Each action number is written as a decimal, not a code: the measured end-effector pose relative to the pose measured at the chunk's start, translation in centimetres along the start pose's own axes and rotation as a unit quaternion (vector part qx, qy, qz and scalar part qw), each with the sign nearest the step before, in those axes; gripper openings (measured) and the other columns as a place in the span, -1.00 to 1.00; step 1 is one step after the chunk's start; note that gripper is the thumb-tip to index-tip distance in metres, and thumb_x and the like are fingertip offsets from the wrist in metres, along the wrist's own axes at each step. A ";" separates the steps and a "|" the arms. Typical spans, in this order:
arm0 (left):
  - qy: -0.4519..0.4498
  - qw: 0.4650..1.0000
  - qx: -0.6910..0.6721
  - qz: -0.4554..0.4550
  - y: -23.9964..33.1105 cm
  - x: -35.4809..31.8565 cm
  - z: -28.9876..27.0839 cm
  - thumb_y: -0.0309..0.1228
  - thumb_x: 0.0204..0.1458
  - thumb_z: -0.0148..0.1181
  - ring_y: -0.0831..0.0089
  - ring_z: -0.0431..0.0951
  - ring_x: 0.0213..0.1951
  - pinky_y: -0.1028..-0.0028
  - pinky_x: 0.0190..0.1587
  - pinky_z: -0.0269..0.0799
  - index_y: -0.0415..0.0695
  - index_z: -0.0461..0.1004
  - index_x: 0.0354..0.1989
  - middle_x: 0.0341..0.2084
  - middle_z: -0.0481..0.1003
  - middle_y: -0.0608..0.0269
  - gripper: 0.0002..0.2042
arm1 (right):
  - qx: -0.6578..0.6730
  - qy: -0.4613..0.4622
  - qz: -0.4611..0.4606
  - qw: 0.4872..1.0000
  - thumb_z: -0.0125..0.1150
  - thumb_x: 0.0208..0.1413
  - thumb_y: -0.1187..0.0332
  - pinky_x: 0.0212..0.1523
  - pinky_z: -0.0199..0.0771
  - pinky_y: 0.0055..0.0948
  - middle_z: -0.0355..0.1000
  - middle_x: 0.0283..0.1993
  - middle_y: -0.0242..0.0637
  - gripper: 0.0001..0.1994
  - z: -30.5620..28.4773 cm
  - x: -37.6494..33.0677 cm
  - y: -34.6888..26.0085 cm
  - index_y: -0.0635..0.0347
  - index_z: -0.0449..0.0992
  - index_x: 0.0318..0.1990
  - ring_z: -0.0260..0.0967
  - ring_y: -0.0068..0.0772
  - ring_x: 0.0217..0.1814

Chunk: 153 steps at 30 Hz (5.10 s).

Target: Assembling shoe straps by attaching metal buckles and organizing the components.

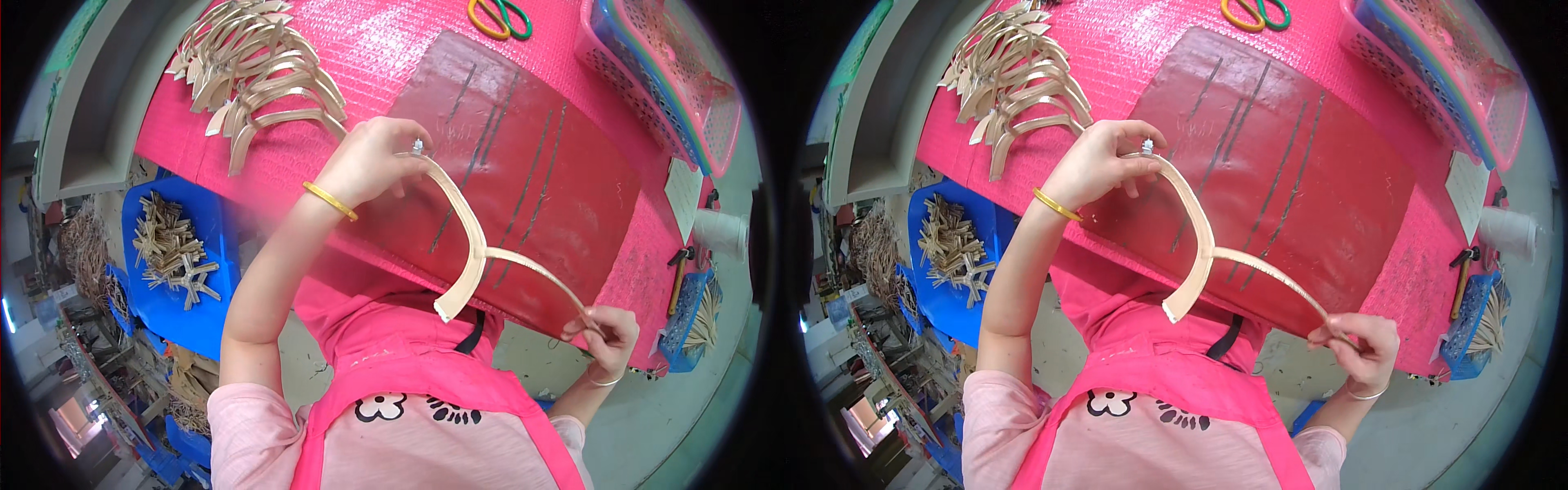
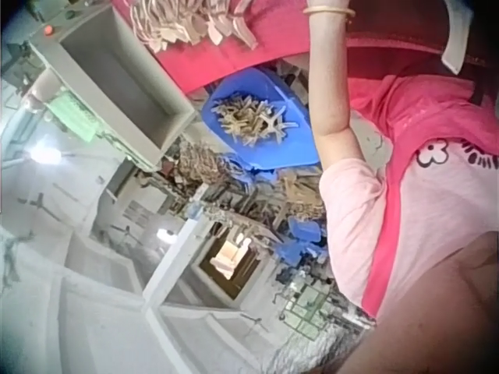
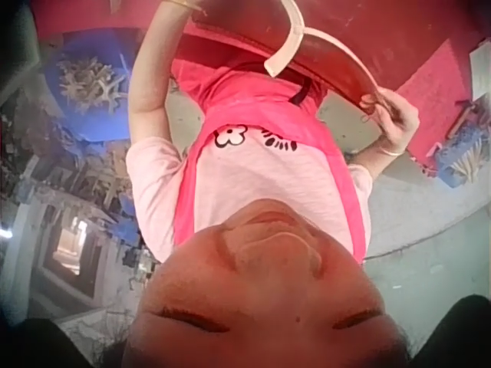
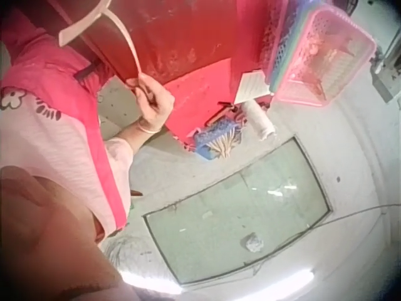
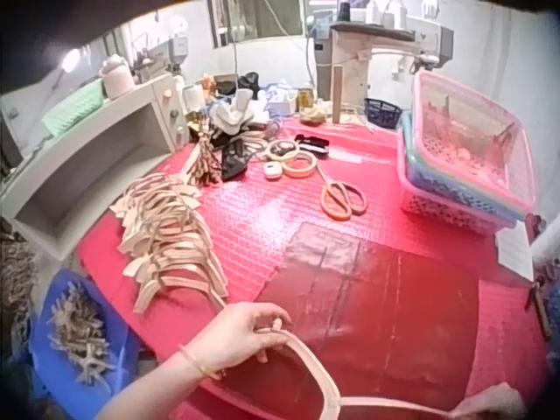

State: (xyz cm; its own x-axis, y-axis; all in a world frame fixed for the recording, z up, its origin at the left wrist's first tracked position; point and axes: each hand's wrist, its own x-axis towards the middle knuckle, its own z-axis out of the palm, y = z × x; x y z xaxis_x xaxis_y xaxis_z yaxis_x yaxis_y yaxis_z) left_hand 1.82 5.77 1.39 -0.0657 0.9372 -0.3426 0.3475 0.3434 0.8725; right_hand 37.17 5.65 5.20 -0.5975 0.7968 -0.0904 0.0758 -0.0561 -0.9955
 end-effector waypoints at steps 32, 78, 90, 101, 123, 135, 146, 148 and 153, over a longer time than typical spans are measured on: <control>-0.076 0.974 -0.208 -0.050 -0.9 -2.9 1.4 -0.28 -0.01 0.02 0.66 0.35 -0.53 0.70 -0.52 0.24 -0.23 0.40 -0.21 -0.53 0.42 0.31 -0.71 | 0.131 -0.098 0.239 0.957 -0.14 0.11 0.36 -0.83 0.03 -0.77 0.27 -0.67 -0.35 -0.80 11.5 10.0 1.3 0.35 0.34 -0.32 0.10 -0.71 -0.84; 0.170 0.982 -0.033 0.079 1.5 -8.3 4.1 -0.46 -0.09 0.07 0.40 0.41 -0.63 0.47 -0.56 0.29 -0.31 0.44 -0.45 -0.67 0.42 0.12 -0.86 | -0.073 -0.010 -0.054 0.996 -0.13 0.07 0.45 -0.49 0.22 -0.46 0.28 -0.46 -0.21 -0.76 15.7 9.4 2.5 0.37 0.30 -0.13 0.24 -0.44 -0.50; -0.010 0.879 -0.476 -0.027 0.6 -7.5 4.7 -0.43 0.02 -0.05 0.66 0.39 -0.60 0.66 -0.56 0.34 -0.33 0.40 -0.31 -0.59 0.43 0.27 -0.80 | -0.318 -0.067 -0.367 0.871 0.17 -0.29 0.51 -0.55 0.26 -0.49 0.35 -0.52 -0.33 -0.84 12.0 12.7 0.5 0.14 0.47 -0.43 0.28 -0.38 -0.55; 0.052 0.895 -0.444 -0.004 0.4 -7.1 4.7 -0.32 0.02 -0.05 0.38 0.51 -0.41 0.50 -0.34 0.44 -0.36 0.39 -0.27 -0.43 0.46 0.02 -0.70 | -0.337 -0.015 -0.462 0.820 0.23 -0.37 0.37 -0.42 0.26 -0.47 0.38 -0.46 -0.45 -0.77 12.0 10.5 2.9 0.08 0.50 -0.41 0.25 -0.51 -0.49; 0.188 0.921 -0.339 0.044 0.0 -8.5 4.1 -0.58 -0.09 0.06 0.63 0.41 -0.46 0.64 -0.39 0.34 -0.31 0.43 -0.28 -0.50 0.47 0.28 -0.83 | -0.067 -0.008 -0.232 0.970 0.08 -0.17 0.62 -0.26 0.35 -0.56 0.42 -0.28 -0.21 -0.85 14.8 11.5 1.6 0.25 0.46 -0.37 0.37 -0.45 -0.24; 0.326 0.920 -0.177 0.126 -0.1 -9.6 4.9 -0.67 -0.20 0.08 0.40 0.53 -0.40 0.51 -0.43 0.42 -0.24 0.18 -0.01 -0.42 0.48 0.03 -0.52 | 0.134 0.002 -0.043 0.990 0.08 -0.07 0.57 -0.57 0.25 -0.76 0.44 -0.38 -0.32 -0.88 15.4 11.5 1.7 0.30 0.40 -0.31 0.32 -0.71 -0.46; 0.272 0.955 -0.087 0.083 0.0 -9.1 2.7 -0.65 -0.21 0.07 0.43 0.54 -0.44 0.56 -0.43 0.41 -0.30 0.42 -0.39 -0.53 0.50 0.11 -0.85 | 0.226 -0.035 0.015 0.973 0.09 -0.03 0.43 -0.54 0.23 -0.67 0.38 -0.48 -0.40 -0.91 16.8 12.3 1.6 0.26 0.46 -0.40 0.23 -0.67 -0.57; 0.282 0.952 -0.079 0.084 -0.4 -8.9 2.9 -0.64 -0.21 0.09 0.44 0.54 -0.45 0.57 -0.45 0.41 -0.30 0.42 -0.40 -0.55 0.50 0.11 -0.86 | 0.322 -0.067 0.107 0.938 0.07 -0.01 0.40 -0.61 0.04 -0.68 0.23 -0.58 -0.48 -0.90 16.9 12.2 2.3 0.23 0.43 -0.40 0.05 -0.71 -0.65; 0.300 0.951 -0.057 0.054 -1.1 -8.9 2.8 -0.59 -0.24 0.13 0.43 0.52 -0.55 0.56 -0.52 0.37 -0.27 0.44 -0.44 -0.61 0.48 0.10 -0.87 | 0.390 -0.120 0.241 0.880 0.00 0.00 0.41 -0.70 -0.20 -0.68 -0.01 -0.71 -0.58 -0.84 17.3 12.0 1.5 0.09 0.20 -0.57 -0.21 -0.75 -0.76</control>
State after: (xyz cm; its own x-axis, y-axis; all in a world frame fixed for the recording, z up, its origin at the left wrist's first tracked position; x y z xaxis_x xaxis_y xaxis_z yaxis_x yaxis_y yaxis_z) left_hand 4.61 -3.13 2.55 -0.5696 0.8217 -0.0184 0.2803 0.2152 0.9355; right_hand 16.28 4.73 2.19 -0.8049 0.4219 -0.4172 -0.1487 -0.8242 -0.5465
